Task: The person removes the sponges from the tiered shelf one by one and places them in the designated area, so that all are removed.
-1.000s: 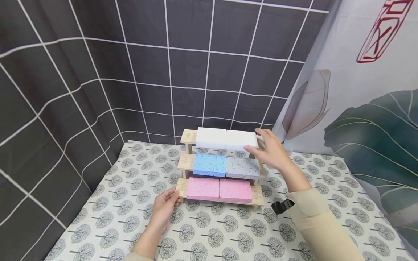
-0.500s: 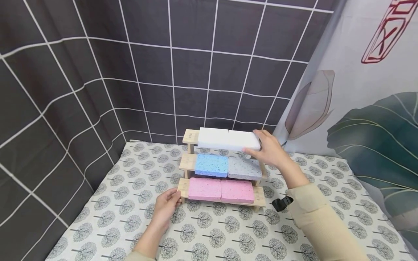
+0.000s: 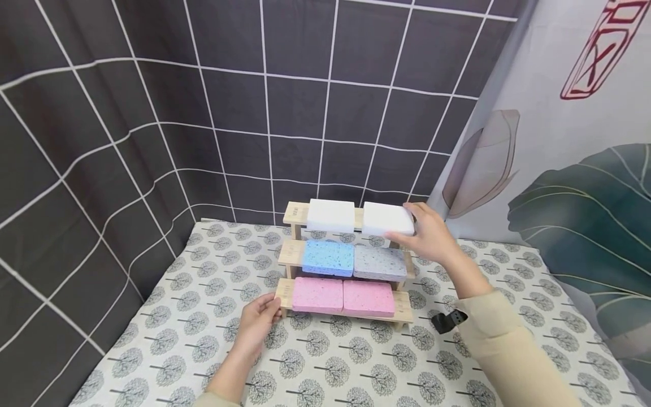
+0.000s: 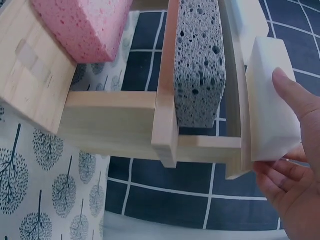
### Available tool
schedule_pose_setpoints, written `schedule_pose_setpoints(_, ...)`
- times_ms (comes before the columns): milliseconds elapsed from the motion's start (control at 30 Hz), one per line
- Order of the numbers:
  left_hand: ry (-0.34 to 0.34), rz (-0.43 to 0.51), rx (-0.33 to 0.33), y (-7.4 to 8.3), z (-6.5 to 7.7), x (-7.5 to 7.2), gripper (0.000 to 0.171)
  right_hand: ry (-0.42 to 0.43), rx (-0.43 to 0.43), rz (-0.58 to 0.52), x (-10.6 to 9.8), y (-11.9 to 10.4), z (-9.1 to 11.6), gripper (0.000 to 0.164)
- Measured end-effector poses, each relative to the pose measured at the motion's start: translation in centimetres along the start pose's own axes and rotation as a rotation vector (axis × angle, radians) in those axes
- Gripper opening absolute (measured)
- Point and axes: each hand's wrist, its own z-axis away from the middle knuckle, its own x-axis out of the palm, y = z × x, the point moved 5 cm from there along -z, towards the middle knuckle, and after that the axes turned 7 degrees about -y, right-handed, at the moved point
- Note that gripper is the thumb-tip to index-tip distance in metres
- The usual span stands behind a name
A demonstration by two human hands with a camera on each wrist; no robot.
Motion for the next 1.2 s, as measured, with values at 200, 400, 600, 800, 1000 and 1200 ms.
schedule_pose_setpoints(200,-0.003,-0.004,-0.012,0.0,0.1,0.0,0.038,0.041,-0.009,-0.005,-0.6,0.4,0.8,0.085)
schedule_pose_setpoints(400,0.002,-0.023,-0.017,-0.1,0.2,-0.1,0.039,0.053,-0.002,-0.034,-0.7,0.7,1.6,0.083)
schedule_pose_setpoints(600,0.000,-0.017,-0.015,-0.2,0.1,-0.2,0.037,0.072,0.001,-0.050,-0.8,1.3,2.1,0.077)
schedule_pose_setpoints(800,-0.005,-0.013,-0.006,-0.1,0.2,-0.1,0.036,0.093,0.007,-0.061,-1.2,2.1,2.9,0.074)
schedule_pose_setpoints(1000,0.000,-0.025,-0.012,0.0,0.2,0.0,0.036,0.106,0.016,-0.057,-1.5,2.9,3.7,0.073)
schedule_pose_setpoints(1200,0.004,-0.026,-0.004,0.1,0.1,0.1,0.036,0.145,0.020,-0.048,-2.0,3.6,4.6,0.074)
